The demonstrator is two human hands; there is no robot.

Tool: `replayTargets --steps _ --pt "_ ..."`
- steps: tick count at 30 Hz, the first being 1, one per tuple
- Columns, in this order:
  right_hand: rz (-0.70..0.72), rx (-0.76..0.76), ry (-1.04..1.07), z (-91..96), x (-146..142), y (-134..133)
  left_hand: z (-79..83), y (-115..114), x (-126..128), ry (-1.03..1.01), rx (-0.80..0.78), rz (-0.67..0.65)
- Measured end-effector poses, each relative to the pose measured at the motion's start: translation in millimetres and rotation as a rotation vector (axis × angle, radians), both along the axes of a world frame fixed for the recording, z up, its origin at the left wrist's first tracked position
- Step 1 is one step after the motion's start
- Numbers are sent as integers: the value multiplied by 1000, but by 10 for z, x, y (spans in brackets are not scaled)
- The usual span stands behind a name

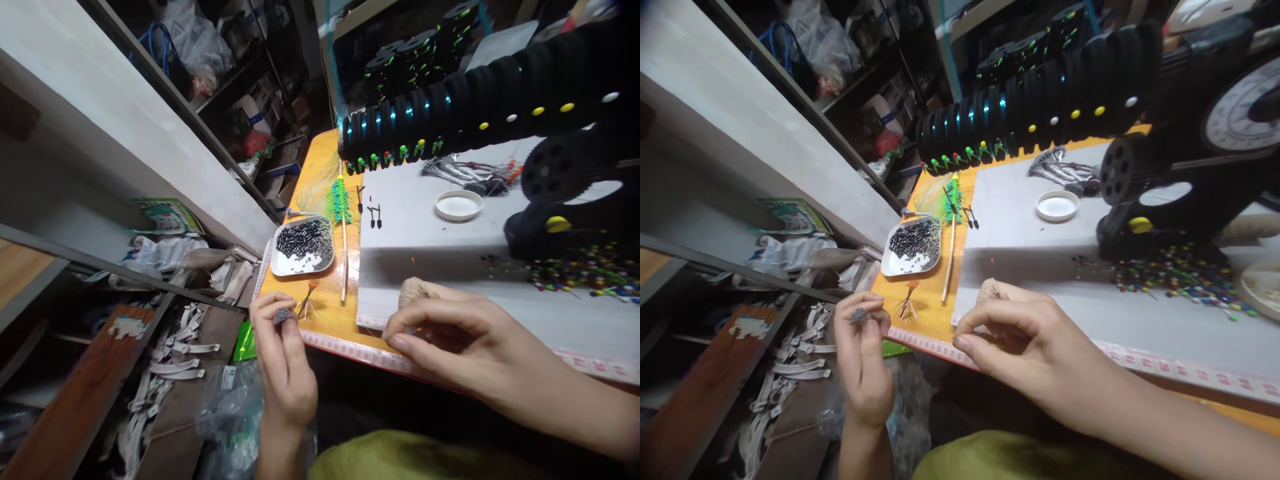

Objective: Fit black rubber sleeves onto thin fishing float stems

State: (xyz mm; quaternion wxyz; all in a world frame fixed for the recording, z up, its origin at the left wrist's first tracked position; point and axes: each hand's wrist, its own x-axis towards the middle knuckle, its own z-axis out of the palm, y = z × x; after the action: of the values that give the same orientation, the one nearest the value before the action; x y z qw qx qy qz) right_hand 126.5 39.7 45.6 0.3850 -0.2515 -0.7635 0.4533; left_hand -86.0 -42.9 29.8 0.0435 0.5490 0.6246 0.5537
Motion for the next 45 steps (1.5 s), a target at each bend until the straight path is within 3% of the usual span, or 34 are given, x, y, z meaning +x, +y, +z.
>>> replayTargets --steps 2,6,9,12,22,30,38,45 --pt "-17 -3 16 9 -1 -1 -34 -53 174 -235 44 -36" --pt "-40 -11 91 -2 -9 -17 -119 -91 528 -838 -215 -378" --pt "31 -175 170 -40 -17 -40 -167 -81 681 -1051 -326 -480" --pt "71 -332 186 -93 -12 -64 -166 -81 749 -1028 -380 -455" --pt "-135 -11 33 -247 66 -83 -143 -100 879 -1131 -272 -271" --pt "-89 132 77 -117 -6 -62 -250 -164 873 -890 -313 -160" --pt "-26 76 74 -93 10 -56 -290 -191 855 -907 -276 -150" --pt "-60 134 69 -122 0 -87 -357 -206 894 -972 -265 -147"
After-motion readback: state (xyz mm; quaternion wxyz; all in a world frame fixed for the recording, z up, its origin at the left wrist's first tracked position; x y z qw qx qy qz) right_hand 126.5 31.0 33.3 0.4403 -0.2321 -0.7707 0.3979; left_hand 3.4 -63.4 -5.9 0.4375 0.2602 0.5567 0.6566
